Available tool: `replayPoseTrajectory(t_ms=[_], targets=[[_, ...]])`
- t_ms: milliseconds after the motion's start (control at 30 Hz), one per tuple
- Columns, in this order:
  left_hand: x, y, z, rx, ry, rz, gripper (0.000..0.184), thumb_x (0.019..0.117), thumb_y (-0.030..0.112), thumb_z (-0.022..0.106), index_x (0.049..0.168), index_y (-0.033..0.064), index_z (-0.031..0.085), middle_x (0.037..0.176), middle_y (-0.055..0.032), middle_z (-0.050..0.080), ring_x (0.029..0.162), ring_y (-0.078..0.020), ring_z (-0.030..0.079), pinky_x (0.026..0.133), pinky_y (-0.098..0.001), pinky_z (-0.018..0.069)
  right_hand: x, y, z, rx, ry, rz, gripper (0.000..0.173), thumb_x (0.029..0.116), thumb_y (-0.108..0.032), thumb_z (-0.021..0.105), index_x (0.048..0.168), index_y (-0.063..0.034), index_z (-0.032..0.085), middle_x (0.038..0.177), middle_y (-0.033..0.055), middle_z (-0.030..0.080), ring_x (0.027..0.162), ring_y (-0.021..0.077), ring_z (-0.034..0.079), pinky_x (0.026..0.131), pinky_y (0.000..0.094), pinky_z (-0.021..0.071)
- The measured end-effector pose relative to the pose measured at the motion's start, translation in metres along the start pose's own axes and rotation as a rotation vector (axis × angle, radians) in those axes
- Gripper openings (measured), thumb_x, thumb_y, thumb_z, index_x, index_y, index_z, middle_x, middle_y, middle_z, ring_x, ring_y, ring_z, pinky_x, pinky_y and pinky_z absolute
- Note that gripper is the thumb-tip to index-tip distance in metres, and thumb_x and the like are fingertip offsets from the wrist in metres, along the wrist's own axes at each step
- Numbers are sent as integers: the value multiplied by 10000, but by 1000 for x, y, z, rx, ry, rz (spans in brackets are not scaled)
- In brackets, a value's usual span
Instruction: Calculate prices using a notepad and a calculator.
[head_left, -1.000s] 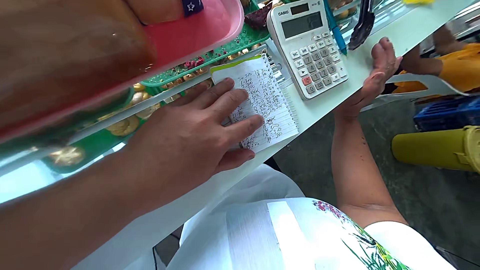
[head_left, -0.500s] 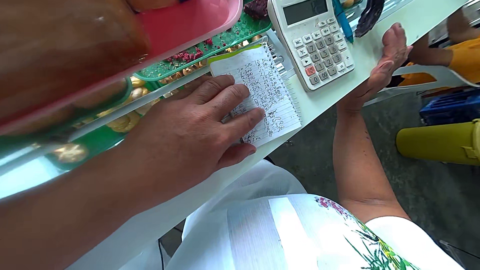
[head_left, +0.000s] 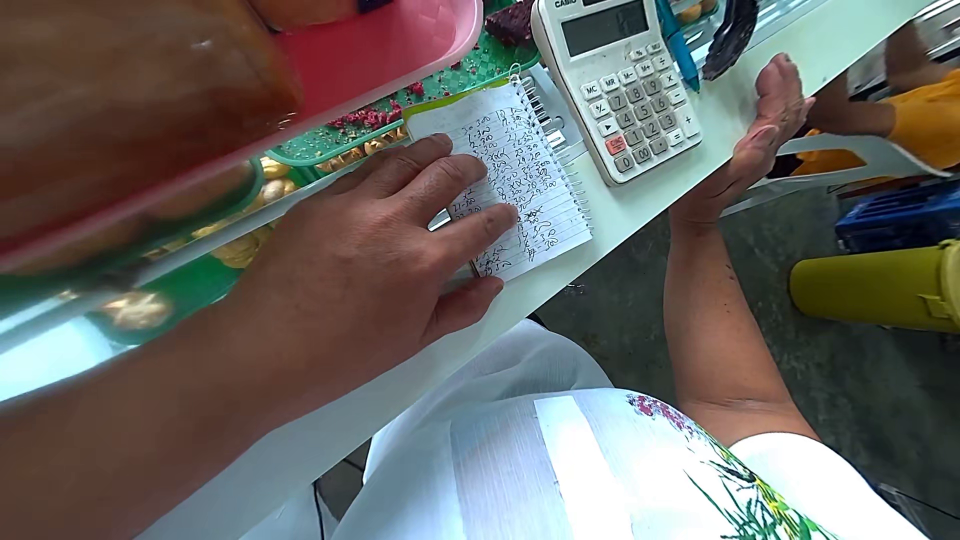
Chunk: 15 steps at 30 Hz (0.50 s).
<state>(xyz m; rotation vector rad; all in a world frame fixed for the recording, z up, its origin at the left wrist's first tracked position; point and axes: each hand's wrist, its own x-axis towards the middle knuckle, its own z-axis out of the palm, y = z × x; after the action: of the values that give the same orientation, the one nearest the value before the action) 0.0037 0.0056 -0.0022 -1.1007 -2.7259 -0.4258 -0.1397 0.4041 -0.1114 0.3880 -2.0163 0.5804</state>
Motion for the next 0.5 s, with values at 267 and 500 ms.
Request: replayPoseTrajectory(t_ms=[267,500], targets=[[-1,1,-1,-28,-5,50,439,1039,460,447,1354,257,676,1418,-237,561,1349,-469,497,1013,-571,475,-3,9,4,-13,37,-69,718,1076,-534,201,1354,-5,599,1441,190,594,1443,313,455,1233,522,211],[-1,1,-1,-36,-16,55,433,1045,464,438,1372,293,664,1432,-249,553,1365,-489,482,1075,-597,441,-1,6,3,21,28,-41,740,1073,-550,184,1362,-12,602,1452,180,585,1451,309,439,1239,517,176]])
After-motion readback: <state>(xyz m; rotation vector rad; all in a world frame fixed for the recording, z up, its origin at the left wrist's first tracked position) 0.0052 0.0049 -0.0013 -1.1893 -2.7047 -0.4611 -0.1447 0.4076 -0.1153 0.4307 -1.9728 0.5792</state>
